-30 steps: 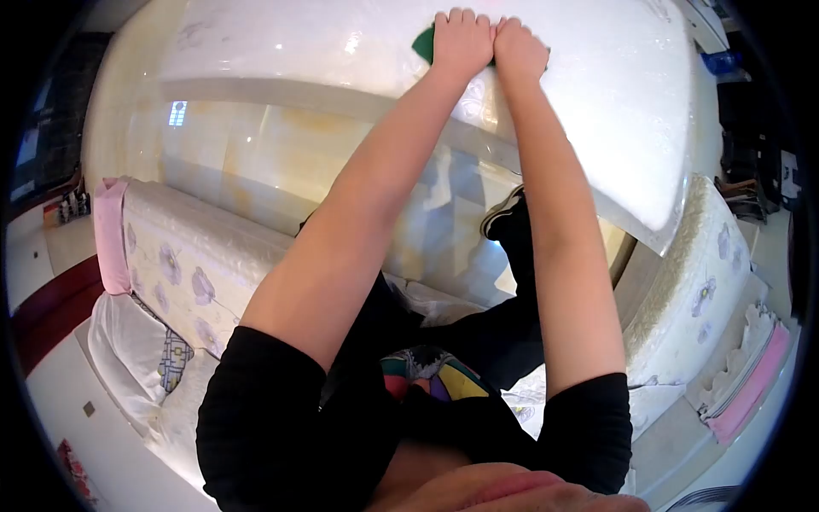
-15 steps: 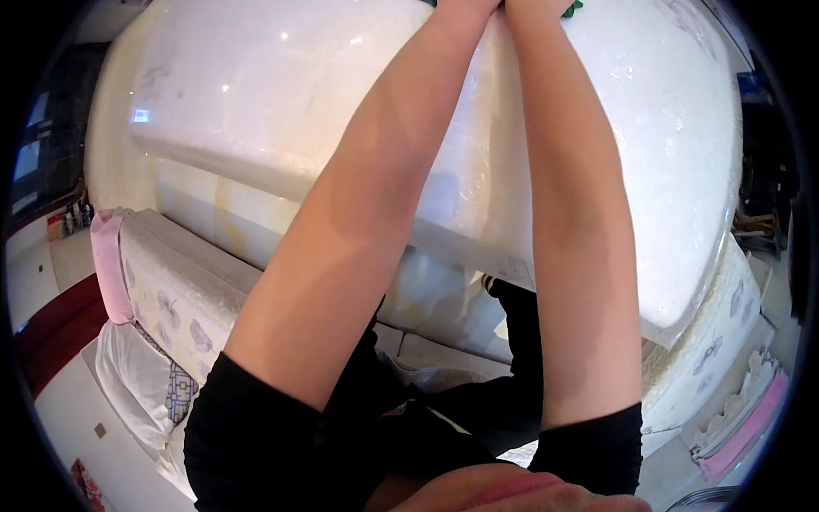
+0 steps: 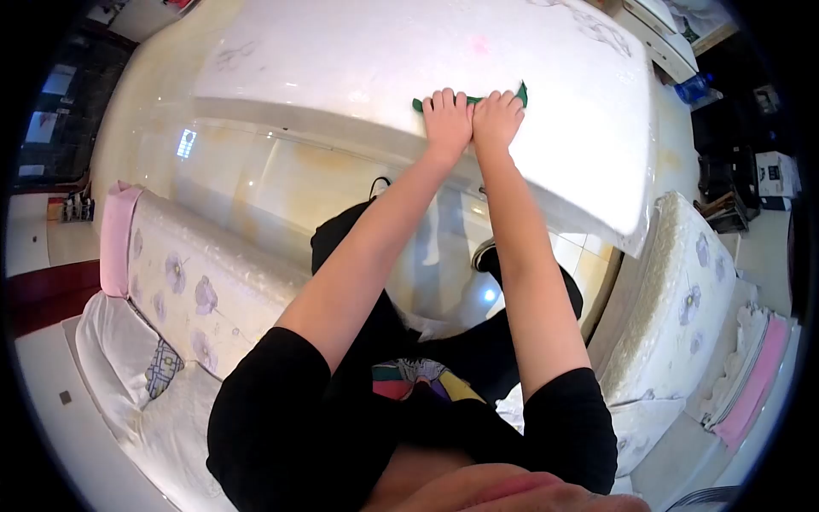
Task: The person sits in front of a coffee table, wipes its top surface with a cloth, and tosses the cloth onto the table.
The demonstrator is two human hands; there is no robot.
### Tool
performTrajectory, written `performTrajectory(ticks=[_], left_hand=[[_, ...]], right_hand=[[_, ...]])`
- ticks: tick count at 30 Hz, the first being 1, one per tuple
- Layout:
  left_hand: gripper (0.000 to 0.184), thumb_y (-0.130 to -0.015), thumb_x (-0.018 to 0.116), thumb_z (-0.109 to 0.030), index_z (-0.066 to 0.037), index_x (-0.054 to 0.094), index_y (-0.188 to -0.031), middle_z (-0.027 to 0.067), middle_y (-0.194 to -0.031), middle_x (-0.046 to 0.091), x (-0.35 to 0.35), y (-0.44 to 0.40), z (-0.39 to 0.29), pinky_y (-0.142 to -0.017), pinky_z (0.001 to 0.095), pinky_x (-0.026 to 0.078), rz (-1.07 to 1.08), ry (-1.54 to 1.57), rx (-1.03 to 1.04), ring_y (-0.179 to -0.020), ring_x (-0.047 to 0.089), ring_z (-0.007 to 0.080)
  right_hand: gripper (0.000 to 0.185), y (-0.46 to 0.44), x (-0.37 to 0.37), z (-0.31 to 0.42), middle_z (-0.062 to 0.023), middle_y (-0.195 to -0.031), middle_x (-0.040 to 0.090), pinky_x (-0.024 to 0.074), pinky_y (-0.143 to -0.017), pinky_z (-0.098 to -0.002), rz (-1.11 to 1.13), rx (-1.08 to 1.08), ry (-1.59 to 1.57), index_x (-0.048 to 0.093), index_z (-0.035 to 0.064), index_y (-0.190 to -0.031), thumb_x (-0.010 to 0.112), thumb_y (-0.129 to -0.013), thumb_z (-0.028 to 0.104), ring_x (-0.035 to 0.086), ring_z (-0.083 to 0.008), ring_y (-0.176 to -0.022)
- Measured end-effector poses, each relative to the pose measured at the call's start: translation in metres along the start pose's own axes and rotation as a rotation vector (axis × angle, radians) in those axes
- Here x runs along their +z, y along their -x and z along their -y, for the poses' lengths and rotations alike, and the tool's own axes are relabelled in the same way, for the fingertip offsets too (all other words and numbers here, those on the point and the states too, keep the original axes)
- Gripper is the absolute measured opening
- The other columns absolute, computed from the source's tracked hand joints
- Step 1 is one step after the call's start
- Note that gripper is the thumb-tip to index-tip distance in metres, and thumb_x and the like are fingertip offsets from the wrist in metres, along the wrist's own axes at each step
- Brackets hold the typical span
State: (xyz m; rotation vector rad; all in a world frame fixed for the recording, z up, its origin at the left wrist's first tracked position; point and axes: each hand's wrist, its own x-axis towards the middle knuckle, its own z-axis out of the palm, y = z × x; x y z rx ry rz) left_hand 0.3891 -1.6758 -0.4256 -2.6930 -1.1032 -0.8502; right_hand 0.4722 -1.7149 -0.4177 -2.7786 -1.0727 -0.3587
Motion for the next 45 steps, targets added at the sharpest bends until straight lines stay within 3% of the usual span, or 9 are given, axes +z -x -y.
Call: performTrajectory(ticks=[8, 13, 23, 30, 31, 33, 35, 37, 45], left_hand=[[0.058, -0.09, 0.051, -0.035, -0.012, 0.038, -0.142, 0.0121, -0.148, 0.032, -0.031, 0.082, -0.008, -0.11, 0.0534, 0.022, 0.042, 0.194, 0.009, -0.139, 0.023, 0.0335], [0.054, -0.089, 0.054, -0.033, -0.02, 0.043, -0.14, 0.0104, -0.149, 0.032, -0.029, 0.059, 0.004, -0.108, 0.0567, 0.024, 0.09, 0.178, 0.016, -0.138, 0.028, 0.034], [0.05, -0.093, 0.045, -0.032, -0.028, 0.038, -0.142, 0.0104, -0.15, 0.03, 0.039, -0.026, 0.02, -0.111, 0.0587, 0.017, 0.167, 0.153, 0.008, -0.139, 0.023, 0.0348], [0.052, -0.093, 0.042, -0.038, -0.027, 0.035, -0.144, 0.0116, -0.151, 0.027, 0.123, -0.128, 0.036, -0.11, 0.0604, 0.015, 0.096, 0.122, 0.051, -0.14, 0.02, 0.036], [0.049, -0.094, 0.041, -0.037, -0.022, 0.039, -0.141, 0.0136, -0.148, 0.033, 0.134, -0.142, 0.037, -0.109, 0.0576, 0.018, 0.083, 0.079, 0.058, -0.138, 0.026, 0.0342], [0.047, -0.094, 0.039, -0.035, -0.018, 0.044, -0.138, 0.0156, -0.144, 0.039, 0.13, -0.16, 0.034, -0.109, 0.0548, 0.022, 0.082, 0.029, 0.058, -0.135, 0.032, 0.0324], [0.056, -0.095, 0.036, -0.037, -0.025, 0.025, -0.149, 0.0111, -0.156, 0.016, 0.099, -0.17, 0.022, -0.114, 0.0558, 0.006, 0.471, 0.068, -0.103, -0.144, 0.011, 0.0322], [0.057, -0.093, 0.038, -0.04, -0.022, 0.03, -0.147, 0.0153, -0.153, 0.022, 0.126, -0.151, 0.028, -0.112, 0.059, 0.01, 0.329, 0.062, -0.049, -0.142, 0.017, 0.0363], [0.058, -0.095, 0.037, -0.047, -0.028, 0.026, -0.148, 0.0074, -0.157, 0.014, 0.041, -0.056, 0.012, -0.113, 0.0564, 0.009, 0.389, -0.043, 0.01, -0.144, 0.008, 0.0329]], right_hand=[[0.041, 0.095, -0.003, -0.022, -0.0208, -0.126, 0.052, 0.0353, -0.1, -0.0484, -0.149, -0.144, -0.097, 0.053, 0.0038, -0.12, 0.053, -0.088, 0.029, 0.043, -0.036, -0.124], [0.053, 0.091, 0.01, -0.025, -0.0211, -0.138, 0.045, 0.0301, -0.106, -0.049, -0.179, -0.151, -0.21, 0.048, 0.0054, -0.133, 0.052, -0.09, 0.035, 0.038, -0.0352, -0.132], [0.068, -0.035, 0.023, -0.012, -0.0123, -0.156, 0.015, 0.007, -0.115, -0.0521, 0.31, -0.134, -0.234, 0.025, 0.014, -0.149, 0.037, -0.093, 0.05, 0.012, -0.0275, -0.145], [0.065, -0.166, 0.058, -0.008, -0.0091, -0.155, 0.021, 0.0119, -0.114, -0.0552, 0.3, -0.225, -0.2, 0.031, 0.0158, -0.147, 0.035, -0.092, 0.05, 0.02, -0.0264, -0.143], [0.063, -0.177, 0.069, -0.007, -0.0127, -0.153, 0.025, 0.0162, -0.111, -0.0591, 0.208, -0.24, -0.242, 0.034, 0.0158, -0.145, 0.039, -0.091, 0.048, 0.024, -0.0301, -0.141], [0.039, -0.174, 0.082, 0.013, -0.015, -0.113, 0.066, 0.0392, -0.099, -0.0505, -0.494, -0.188, -0.232, 0.068, 0.0043, -0.104, 0.04, -0.093, 0.029, 0.061, -0.0282, -0.109], [0.039, -0.195, 0.108, -0.002, -0.012, -0.121, 0.062, 0.0287, -0.106, -0.0504, -0.391, -0.238, -0.215, 0.066, 0.0055, -0.107, 0.036, -0.094, 0.026, 0.055, -0.0262, -0.118], [0.058, -0.204, 0.097, -0.016, -0.0147, -0.151, 0.029, 0.0234, -0.11, -0.056, 0.122, -0.334, -0.315, 0.036, 0.0142, -0.144, 0.041, -0.093, 0.042, 0.027, -0.0314, -0.14], [0.05, -0.058, 0.024, -0.039, -0.009, -0.149, 0.036, 0.0252, -0.111, -0.0484, 0.229, -0.3, -0.16, 0.04, 0.0153, -0.142, 0.041, -0.093, 0.026, 0.032, -0.0255, -0.138]])
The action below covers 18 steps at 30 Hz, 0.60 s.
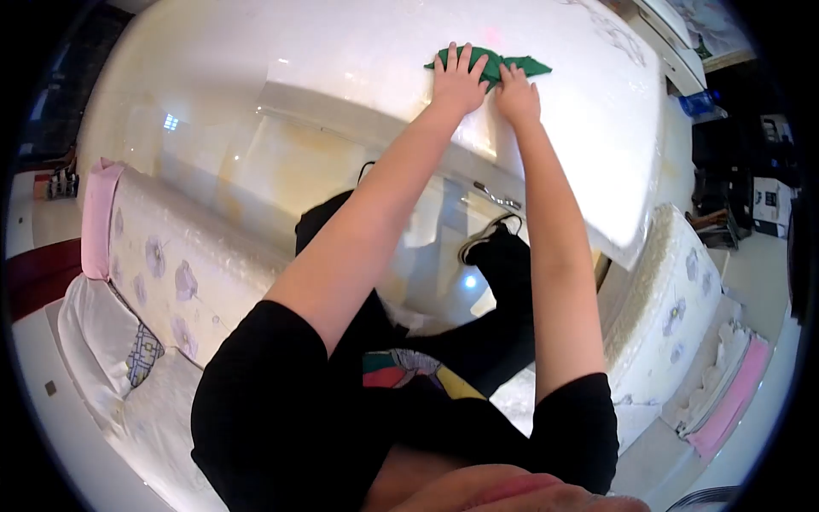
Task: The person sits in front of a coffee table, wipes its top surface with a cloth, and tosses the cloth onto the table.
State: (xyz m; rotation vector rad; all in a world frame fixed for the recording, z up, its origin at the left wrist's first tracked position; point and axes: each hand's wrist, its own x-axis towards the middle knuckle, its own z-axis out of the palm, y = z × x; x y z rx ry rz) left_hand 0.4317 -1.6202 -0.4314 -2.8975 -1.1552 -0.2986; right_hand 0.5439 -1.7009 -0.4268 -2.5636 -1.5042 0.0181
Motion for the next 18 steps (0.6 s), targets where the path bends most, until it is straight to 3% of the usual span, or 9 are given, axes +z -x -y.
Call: performTrajectory(ticks=[4, 12, 14, 15, 18], left_hand=[[0.057, -0.094, 0.041, -0.045, -0.027, 0.027, -0.147, 0.0067, -0.156, 0.016, -0.022, 0.081, 0.0, -0.113, 0.0558, 0.014, 0.055, 0.04, 0.063, -0.143, 0.011, 0.0325], [0.058, -0.088, 0.055, -0.032, -0.03, 0.036, -0.142, 0.0063, -0.153, 0.022, -0.027, 0.165, 0.003, -0.11, 0.058, 0.02, -0.113, 0.128, 0.073, -0.142, 0.017, 0.0332], [0.059, -0.086, 0.059, -0.03, -0.028, 0.038, -0.141, 0.0079, -0.153, 0.024, -0.027, 0.171, 0.005, -0.106, 0.0584, 0.028, -0.101, 0.196, 0.078, -0.141, 0.02, 0.0346], [0.057, -0.087, 0.056, -0.032, -0.029, 0.038, -0.141, 0.0085, -0.153, 0.024, -0.023, 0.169, 0.004, -0.106, 0.0594, 0.027, -0.121, 0.227, 0.075, -0.141, 0.02, 0.0351], [0.055, -0.089, 0.052, -0.037, -0.027, 0.037, -0.142, 0.0103, -0.152, 0.024, -0.012, 0.157, -0.001, -0.108, 0.0609, 0.022, -0.207, 0.276, 0.044, -0.14, 0.019, 0.0371]], right_hand=[[0.05, 0.084, 0.004, 0.017, -0.0106, -0.148, 0.037, 0.0257, -0.111, -0.0489, -0.065, 0.005, 0.031, 0.041, 0.0153, -0.141, 0.043, -0.092, 0.023, 0.033, -0.0261, -0.137], [0.051, 0.162, -0.005, 0.043, -0.0132, -0.146, 0.039, 0.0262, -0.11, -0.0518, -0.117, 0.05, 0.049, 0.042, 0.0154, -0.14, 0.047, -0.09, 0.024, 0.036, -0.0286, -0.136], [0.052, 0.176, -0.024, 0.052, -0.0127, -0.148, 0.036, 0.0209, -0.112, -0.0504, 0.03, 0.08, 0.062, 0.04, 0.0151, -0.142, 0.04, -0.093, 0.031, 0.032, -0.0282, -0.138], [0.054, 0.175, -0.02, 0.051, -0.0154, -0.147, 0.037, 0.0212, -0.112, -0.0521, -0.001, 0.064, 0.04, 0.042, 0.0134, -0.141, 0.041, -0.092, 0.037, 0.033, -0.0302, -0.137], [0.052, 0.162, -0.013, 0.056, -0.0174, -0.143, 0.042, 0.0217, -0.111, -0.053, -0.046, 0.103, 0.021, 0.048, 0.0121, -0.137, 0.039, -0.093, 0.038, 0.037, -0.0321, -0.135]])
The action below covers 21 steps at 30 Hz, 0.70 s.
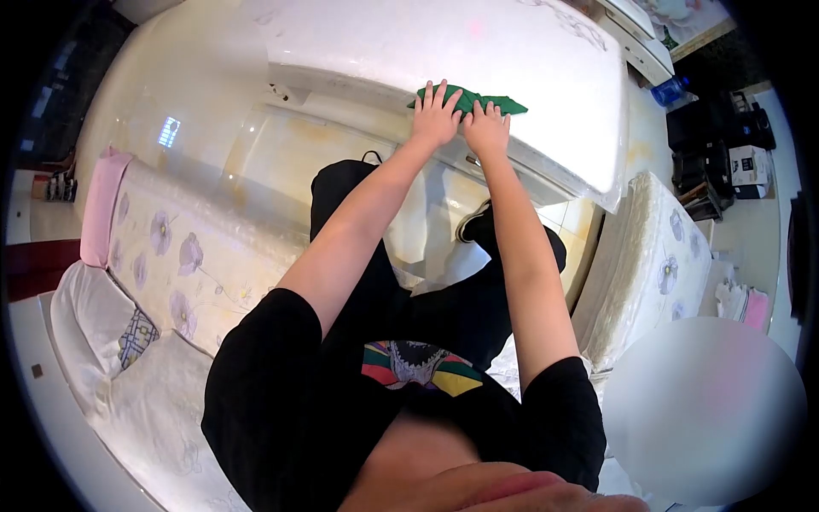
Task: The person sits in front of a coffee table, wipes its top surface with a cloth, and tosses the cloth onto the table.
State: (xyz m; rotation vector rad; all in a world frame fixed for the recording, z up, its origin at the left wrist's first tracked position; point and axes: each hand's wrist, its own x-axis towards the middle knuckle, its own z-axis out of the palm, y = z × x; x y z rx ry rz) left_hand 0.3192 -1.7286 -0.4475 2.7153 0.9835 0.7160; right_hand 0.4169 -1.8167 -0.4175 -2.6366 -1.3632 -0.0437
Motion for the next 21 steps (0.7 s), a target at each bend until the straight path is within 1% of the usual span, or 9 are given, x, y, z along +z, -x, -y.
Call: performTrajectory(ticks=[1, 6, 11, 14, 16, 18, 19, 20, 21], left_hand=[[0.055, -0.089, 0.052, -0.037, -0.027, 0.037, -0.142, 0.0103, -0.152, 0.024, 0.007, -0.005, 0.0, -0.108, 0.0609, 0.022, 0.005, 0.0, -0.003, -0.14, 0.019, 0.0371], [0.054, -0.093, 0.04, -0.045, -0.026, 0.035, -0.144, 0.0127, -0.153, 0.021, 0.023, -0.053, -0.002, -0.111, 0.0613, 0.01, 0.035, -0.145, -0.048, -0.141, 0.014, 0.0393], [0.057, -0.094, 0.033, -0.049, -0.026, 0.03, -0.146, 0.013, -0.154, 0.02, 0.049, -0.119, 0.021, -0.11, 0.0619, 0.009, 0.085, -0.219, -0.042, -0.141, 0.014, 0.0392], [0.058, -0.094, 0.034, -0.049, -0.026, 0.03, -0.146, 0.0133, -0.154, 0.019, 0.073, -0.157, 0.034, -0.11, 0.0619, 0.01, -0.006, -0.287, -0.056, -0.141, 0.014, 0.0393], [0.057, -0.094, 0.034, -0.049, -0.026, 0.03, -0.146, 0.0141, -0.154, 0.02, 0.075, -0.181, 0.037, -0.11, 0.0621, 0.01, 0.02, -0.366, -0.069, -0.141, 0.015, 0.0398], [0.055, -0.094, 0.035, -0.043, -0.025, 0.031, -0.146, 0.0137, -0.155, 0.018, 0.071, -0.208, 0.04, -0.11, 0.0628, 0.007, 0.094, -0.288, -0.112, -0.141, 0.012, 0.0406], [0.062, -0.09, 0.042, -0.044, -0.02, 0.03, -0.146, 0.0196, -0.151, 0.024, 0.074, -0.223, 0.046, -0.11, 0.0617, 0.011, 0.134, -0.277, -0.111, -0.139, 0.019, 0.0415], [0.062, -0.09, 0.042, -0.044, -0.02, 0.03, -0.146, 0.0196, -0.151, 0.024, 0.075, -0.239, 0.052, -0.11, 0.0617, 0.011, 0.145, -0.288, -0.117, -0.139, 0.019, 0.0415], [0.065, -0.088, 0.043, -0.045, -0.018, 0.03, -0.146, 0.0213, -0.15, 0.025, 0.076, -0.254, 0.057, -0.109, 0.0625, 0.012, 0.149, -0.257, -0.107, -0.139, 0.019, 0.0431]], right_hand=[[0.049, -0.006, 0.005, 0.0, -0.0158, -0.139, 0.047, 0.0218, -0.111, -0.0534, -0.056, 0.005, -0.039, 0.053, 0.0117, -0.132, 0.035, -0.095, 0.037, 0.04, -0.032, -0.132], [0.048, -0.048, 0.007, -0.009, -0.0111, -0.14, 0.048, 0.0219, -0.111, -0.0518, -0.068, -0.033, -0.08, 0.054, 0.0105, -0.131, 0.029, -0.098, 0.035, 0.041, -0.028, -0.132], [0.048, -0.12, 0.017, -0.012, -0.0107, -0.141, 0.047, 0.0222, -0.111, -0.0513, -0.087, -0.04, -0.129, 0.052, 0.0092, -0.132, 0.03, -0.097, 0.033, 0.04, -0.0271, -0.133], [0.046, -0.169, 0.024, -0.008, -0.0103, -0.137, 0.05, 0.0229, -0.11, -0.054, -0.143, -0.08, -0.078, 0.057, 0.0084, -0.126, 0.03, -0.096, 0.03, 0.045, -0.0279, -0.128], [0.044, -0.21, 0.012, -0.003, -0.0105, -0.135, 0.052, 0.0251, -0.108, -0.0561, 0.02, -0.114, 0.017, 0.06, 0.0084, -0.12, 0.031, -0.095, 0.03, 0.048, -0.0277, -0.124], [0.043, -0.251, 0.017, -0.001, -0.0107, -0.131, 0.055, 0.0265, -0.106, -0.057, 0.064, -0.128, 0.05, 0.063, 0.0088, -0.114, 0.032, -0.095, 0.03, 0.05, -0.0274, -0.121], [0.039, -0.268, 0.026, -0.002, -0.0121, -0.107, 0.066, 0.0427, -0.09, -0.0523, -0.121, -0.184, 0.067, 0.067, 0.008, -0.096, 0.033, -0.092, 0.028, 0.064, -0.0275, -0.098], [0.036, -0.277, 0.009, 0.009, -0.0115, -0.114, 0.065, 0.0357, -0.101, -0.0489, 0.043, -0.085, 0.016, 0.066, 0.0065, -0.104, 0.037, -0.093, 0.025, 0.058, -0.0255, -0.112], [0.034, -0.294, 0.016, 0.006, -0.0119, -0.112, 0.065, 0.0379, -0.099, -0.0483, 0.013, -0.139, 0.043, 0.066, 0.007, -0.103, 0.038, -0.092, 0.024, 0.059, -0.025, -0.11]])
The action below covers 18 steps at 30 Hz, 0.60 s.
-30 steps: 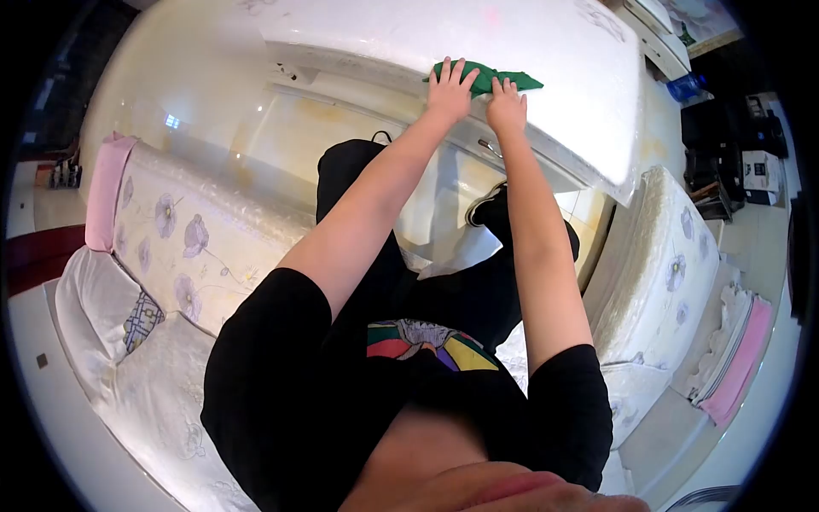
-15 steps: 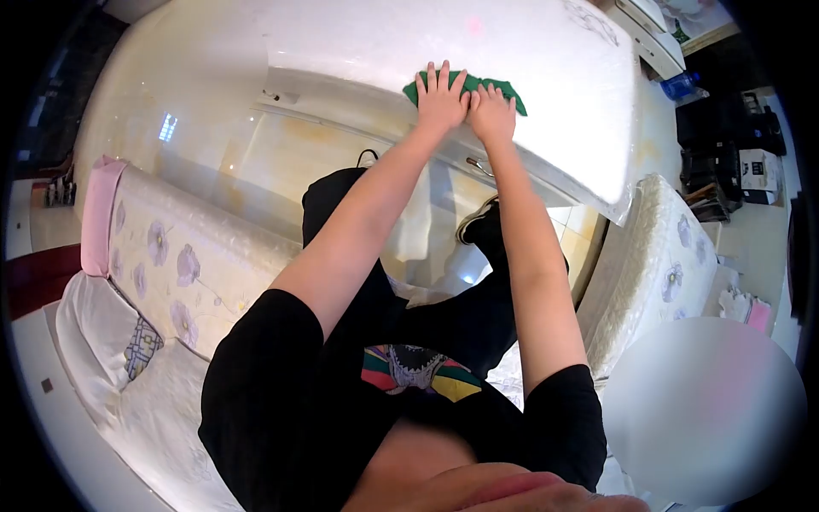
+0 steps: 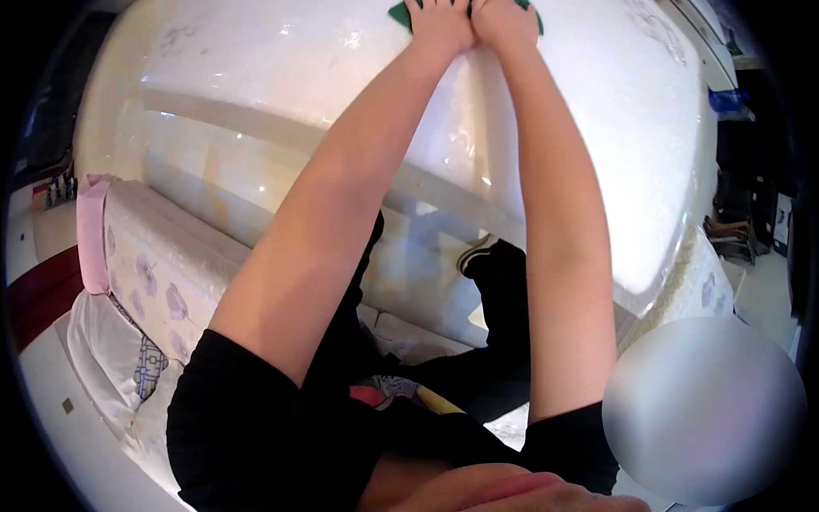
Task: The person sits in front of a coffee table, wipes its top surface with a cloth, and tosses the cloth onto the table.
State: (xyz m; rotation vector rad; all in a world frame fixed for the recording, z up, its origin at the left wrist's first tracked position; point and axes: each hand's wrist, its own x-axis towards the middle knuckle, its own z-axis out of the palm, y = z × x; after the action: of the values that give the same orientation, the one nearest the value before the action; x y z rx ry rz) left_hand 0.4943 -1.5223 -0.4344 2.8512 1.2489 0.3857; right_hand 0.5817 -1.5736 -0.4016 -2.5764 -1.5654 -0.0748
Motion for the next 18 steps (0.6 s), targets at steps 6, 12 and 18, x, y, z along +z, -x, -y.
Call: performTrajectory(ticks=[6, 12, 18], left_hand=[[0.066, -0.086, 0.045, -0.046, -0.015, 0.034, -0.144, 0.0207, -0.15, 0.026, 0.008, -0.023, 0.007, -0.109, 0.0619, 0.013, -0.008, 0.028, 0.007, -0.139, 0.018, 0.0428], [0.056, -0.094, 0.035, -0.037, -0.014, 0.033, -0.145, 0.0193, -0.152, 0.024, -0.012, 0.041, -0.002, -0.113, 0.057, 0.009, 0.089, -0.002, 0.063, -0.141, 0.016, 0.0393], [0.053, -0.092, 0.042, -0.041, -0.027, 0.037, -0.143, 0.0105, -0.154, 0.021, -0.025, 0.178, -0.014, -0.111, 0.0609, 0.01, -0.06, 0.038, 0.158, -0.141, 0.015, 0.037]], right_hand=[[0.023, -0.034, 0.01, -0.011, -0.0091, -0.075, 0.07, 0.0541, -0.062, -0.0387, -0.249, -0.211, 0.16, 0.071, 0.0114, -0.072, 0.052, -0.082, 0.017, 0.069, -0.0252, -0.067], [0.033, 0.066, -0.025, -0.001, -0.0107, -0.09, 0.07, 0.0486, -0.076, -0.0448, 0.067, -0.041, -0.013, 0.071, 0.0106, -0.081, 0.042, -0.087, 0.026, 0.067, -0.0276, -0.083], [0.033, 0.207, -0.02, 0.01, -0.0123, -0.087, 0.069, 0.0486, -0.07, -0.0423, -0.104, -0.021, 0.039, 0.068, 0.0067, -0.081, 0.045, -0.087, 0.03, 0.066, -0.0277, -0.08]])
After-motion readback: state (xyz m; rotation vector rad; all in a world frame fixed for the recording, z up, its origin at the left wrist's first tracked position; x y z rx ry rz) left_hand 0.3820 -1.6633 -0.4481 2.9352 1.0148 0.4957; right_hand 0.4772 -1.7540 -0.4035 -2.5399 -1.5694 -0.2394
